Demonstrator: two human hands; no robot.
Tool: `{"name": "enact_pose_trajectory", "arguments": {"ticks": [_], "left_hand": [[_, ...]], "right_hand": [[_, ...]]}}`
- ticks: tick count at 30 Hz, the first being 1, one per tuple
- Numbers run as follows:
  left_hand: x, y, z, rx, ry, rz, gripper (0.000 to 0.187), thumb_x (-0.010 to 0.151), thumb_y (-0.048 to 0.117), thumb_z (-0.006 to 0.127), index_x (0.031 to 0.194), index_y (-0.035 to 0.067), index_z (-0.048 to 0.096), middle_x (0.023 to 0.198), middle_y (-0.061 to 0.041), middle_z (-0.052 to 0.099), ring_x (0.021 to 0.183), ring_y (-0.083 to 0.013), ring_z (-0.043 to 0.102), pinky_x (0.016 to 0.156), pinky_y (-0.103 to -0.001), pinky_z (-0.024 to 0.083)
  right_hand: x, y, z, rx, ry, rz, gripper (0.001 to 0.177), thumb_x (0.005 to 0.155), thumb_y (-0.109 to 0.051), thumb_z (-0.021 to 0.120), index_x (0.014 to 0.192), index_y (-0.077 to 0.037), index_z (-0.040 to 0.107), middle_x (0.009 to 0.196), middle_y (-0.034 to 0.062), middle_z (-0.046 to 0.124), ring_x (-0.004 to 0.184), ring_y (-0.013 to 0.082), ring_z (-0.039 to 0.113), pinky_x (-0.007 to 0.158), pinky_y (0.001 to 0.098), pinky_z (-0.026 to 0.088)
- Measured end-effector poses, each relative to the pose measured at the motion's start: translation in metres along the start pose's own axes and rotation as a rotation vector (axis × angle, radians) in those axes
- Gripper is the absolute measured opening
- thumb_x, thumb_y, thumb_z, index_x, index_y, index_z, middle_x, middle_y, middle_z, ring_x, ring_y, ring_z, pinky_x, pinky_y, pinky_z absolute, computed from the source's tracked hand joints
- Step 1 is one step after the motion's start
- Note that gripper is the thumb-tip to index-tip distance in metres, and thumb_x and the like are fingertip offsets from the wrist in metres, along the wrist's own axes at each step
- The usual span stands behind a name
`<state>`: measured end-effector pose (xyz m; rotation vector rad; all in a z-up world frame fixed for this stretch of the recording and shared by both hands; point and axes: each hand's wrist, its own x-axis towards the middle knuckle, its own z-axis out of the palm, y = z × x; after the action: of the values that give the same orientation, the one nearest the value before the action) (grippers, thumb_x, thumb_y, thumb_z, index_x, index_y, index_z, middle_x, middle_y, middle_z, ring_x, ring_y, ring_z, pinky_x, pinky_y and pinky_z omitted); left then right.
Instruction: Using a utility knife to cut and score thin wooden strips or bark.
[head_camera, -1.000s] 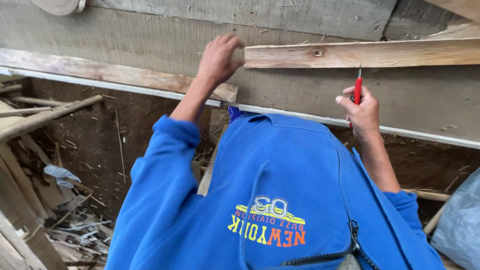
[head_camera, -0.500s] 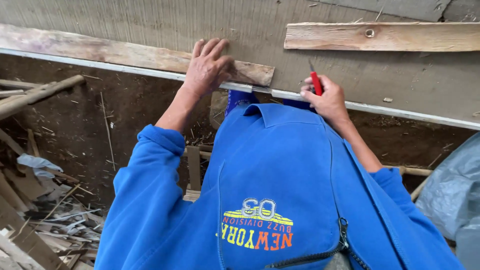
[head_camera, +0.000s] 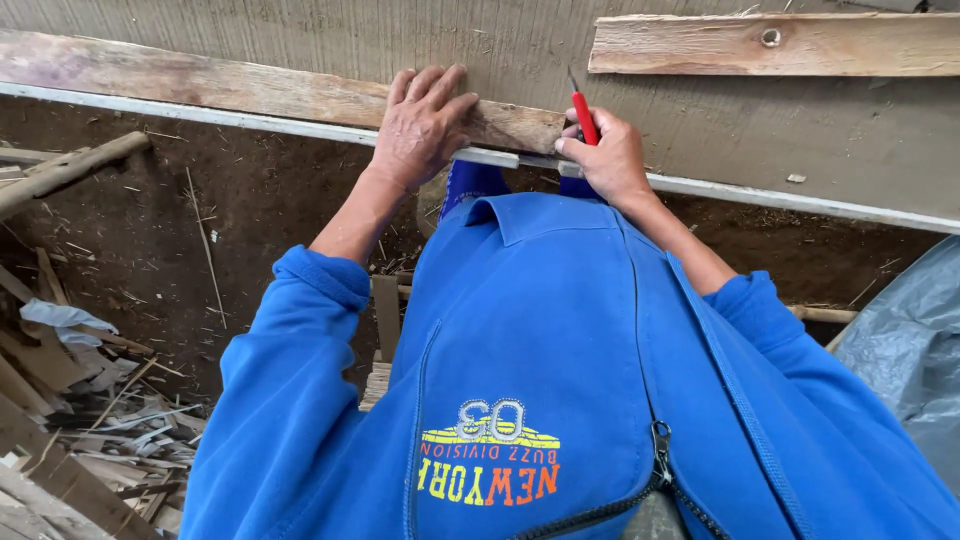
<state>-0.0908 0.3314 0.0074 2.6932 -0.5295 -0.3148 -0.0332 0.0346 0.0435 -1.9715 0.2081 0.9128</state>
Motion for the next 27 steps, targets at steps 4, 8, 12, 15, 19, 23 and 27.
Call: {"name": "enact_pose_trajectory", "arguments": {"ticks": [4,8,12,15,19,23,27], "left_hand": [[0.001,0.001,0.000,-0.005,0.035,-0.012,0.048,0.088,0.034,0.082,0.129,0.015,0.066,0.149,-0.011,0.054,0.129,-0.0342,0.049,0.106,-0.052,0.033],[0.001,-0.001,-0.001,-0.039,0.037,-0.003,0.050,0.080,0.027,0.085,0.125,0.016,0.067,0.147,-0.010,0.054,0.128,-0.0344,0.050,0.105,-0.053,0.034],[0.000,-0.003,0.001,-0.087,0.075,0.007,0.039,0.079,0.029,0.086,0.113,0.017,0.071,0.143,-0.009,0.055,0.124,-0.0342,0.050,0.102,-0.053,0.033],[-0.003,-0.007,0.006,-0.075,0.053,-0.020,0.045,0.086,0.038,0.086,0.126,0.021,0.070,0.145,-0.013,0.057,0.130,-0.0371,0.052,0.106,-0.055,0.034],[-0.016,-0.024,0.014,-0.104,0.197,-0.074,0.034,0.093,0.042,0.077,0.116,0.019,0.071,0.138,-0.010,0.059,0.124,-0.0356,0.055,0.099,-0.051,0.043],[-0.028,-0.036,0.024,-0.081,0.261,-0.185,0.041,0.087,0.055,0.081,0.111,0.023,0.071,0.143,-0.009,0.057,0.136,-0.0316,0.050,0.112,-0.050,0.035],[-0.043,-0.047,0.026,-0.013,0.142,-0.339,0.053,0.091,0.057,0.074,0.135,0.030,0.061,0.158,-0.006,0.046,0.151,-0.0287,0.036,0.125,-0.055,0.021]], "right_hand": [[0.006,0.004,0.005,0.091,0.053,0.081,0.023,0.082,-0.012,0.080,0.104,-0.011,0.072,0.089,-0.0017,0.069,0.064,0.0073,0.060,0.042,0.0224,0.054],[0.006,0.005,0.011,0.141,0.070,0.111,0.019,0.080,-0.010,0.081,0.092,-0.014,0.067,0.076,-0.0025,0.059,0.051,0.0084,0.050,0.041,0.0233,0.046],[0.007,0.012,0.016,-0.001,0.099,0.032,0.019,0.082,-0.019,0.086,0.092,-0.017,0.070,0.076,-0.0049,0.062,0.065,0.0060,0.057,0.054,0.0242,0.051],[0.017,0.027,0.020,-0.108,0.123,0.010,0.019,0.081,-0.026,0.086,0.089,-0.018,0.071,0.072,-0.0073,0.060,0.064,0.0062,0.049,0.062,0.0268,0.043],[0.026,0.042,0.023,-0.093,0.028,-0.205,0.010,0.090,-0.021,0.080,0.092,-0.016,0.072,0.085,-0.0049,0.069,0.079,0.0080,0.060,0.078,0.0277,0.048],[0.031,0.050,0.019,-0.012,0.042,-0.052,0.020,0.092,-0.021,0.083,0.097,-0.007,0.069,0.068,0.0099,0.062,0.046,0.0165,0.059,0.042,0.0276,0.047],[0.037,0.046,0.018,-0.107,0.062,-0.040,0.027,0.090,-0.025,0.085,0.100,-0.006,0.069,0.063,0.0105,0.060,0.045,0.0193,0.060,0.042,0.0300,0.047]]}}
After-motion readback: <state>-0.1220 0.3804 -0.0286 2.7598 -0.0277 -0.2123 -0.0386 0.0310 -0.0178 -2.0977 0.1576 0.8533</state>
